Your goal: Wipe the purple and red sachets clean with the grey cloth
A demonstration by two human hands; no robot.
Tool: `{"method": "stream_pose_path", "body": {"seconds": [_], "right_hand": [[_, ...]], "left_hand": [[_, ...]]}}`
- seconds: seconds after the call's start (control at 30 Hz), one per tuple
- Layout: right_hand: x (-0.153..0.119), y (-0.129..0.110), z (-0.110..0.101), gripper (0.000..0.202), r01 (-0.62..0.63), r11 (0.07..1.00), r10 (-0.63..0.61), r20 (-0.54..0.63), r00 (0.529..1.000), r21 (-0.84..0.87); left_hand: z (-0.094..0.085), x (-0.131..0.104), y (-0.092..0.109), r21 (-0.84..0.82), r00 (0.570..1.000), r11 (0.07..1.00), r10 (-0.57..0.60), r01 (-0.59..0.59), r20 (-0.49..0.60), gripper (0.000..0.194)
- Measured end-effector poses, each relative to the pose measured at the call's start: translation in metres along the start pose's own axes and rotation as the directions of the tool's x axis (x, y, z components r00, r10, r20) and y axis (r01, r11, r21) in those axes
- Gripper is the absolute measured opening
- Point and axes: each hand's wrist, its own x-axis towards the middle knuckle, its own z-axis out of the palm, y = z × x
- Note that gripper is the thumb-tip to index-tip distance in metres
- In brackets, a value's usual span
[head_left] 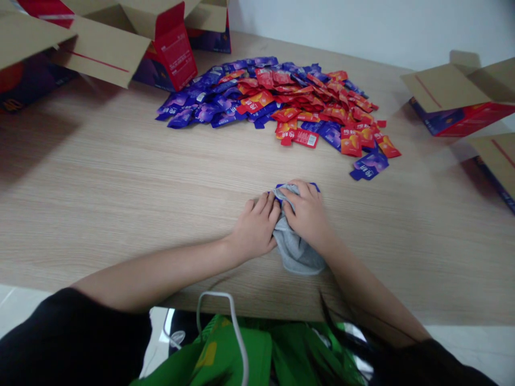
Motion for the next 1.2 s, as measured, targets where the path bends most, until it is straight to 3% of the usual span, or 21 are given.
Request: {"method": "stream_pose_path", "body": {"seconds": [0.17,0.33,0.5,0.6,0.67,0.77,0.87,1.03,1.2], "right_hand": [[-0.002,0.005,-0.003,0.042,-0.059,0.998,0.060,-0.052,0.997,0.028],[-0.004,0.026,-0.010,0.041,-0.132,0.991,0.129,-0.079,0.988,-0.034],[-0.006,0.057,-0.015,0.036,-0.214,0.968,0.215,-0.008,0.977,-0.131],[-0.002,0.070,-0.022,0.034,-0.283,0.957,0.285,0.015,0.958,-0.066],[0.001,0.071,-0.030,0.035,-0.313,0.950,0.313,-0.033,0.949,0.017],[0.005,0.060,-0.038,0.036,-0.253,0.957,0.275,-0.166,0.947,0.144],[0.006,0.036,-0.032,0.039,-0.093,0.965,0.151,-0.229,0.961,0.246],[0.002,0.004,-0.006,0.046,0.113,0.950,-0.091,-0.087,0.992,0.290],[0.000,0.004,0.003,0.035,0.099,0.976,-0.085,-0.077,0.993,0.193]], "left_hand": [[0.000,0.000,0.000,0.014,1.000,1.000,0.002,-0.002,0.001,0.073],[0.000,0.000,0.001,0.008,1.000,1.000,-0.012,0.012,-0.005,0.068],[0.000,0.000,0.002,0.005,1.000,1.000,-0.021,0.021,-0.012,0.066],[0.000,0.001,0.002,0.008,1.000,1.000,-0.022,0.022,-0.011,0.066],[0.000,0.000,0.002,0.009,1.000,1.000,-0.025,0.025,-0.015,0.066],[0.000,0.000,0.002,0.005,1.000,1.000,-0.021,0.022,-0.018,0.067],[0.001,0.001,0.001,0.001,1.000,1.000,-0.011,0.011,-0.014,0.069],[0.002,0.002,0.000,0.008,1.000,1.000,-0.003,0.003,0.000,0.068],[0.001,0.002,0.001,0.010,1.000,1.000,-0.011,0.011,0.008,0.066]]}}
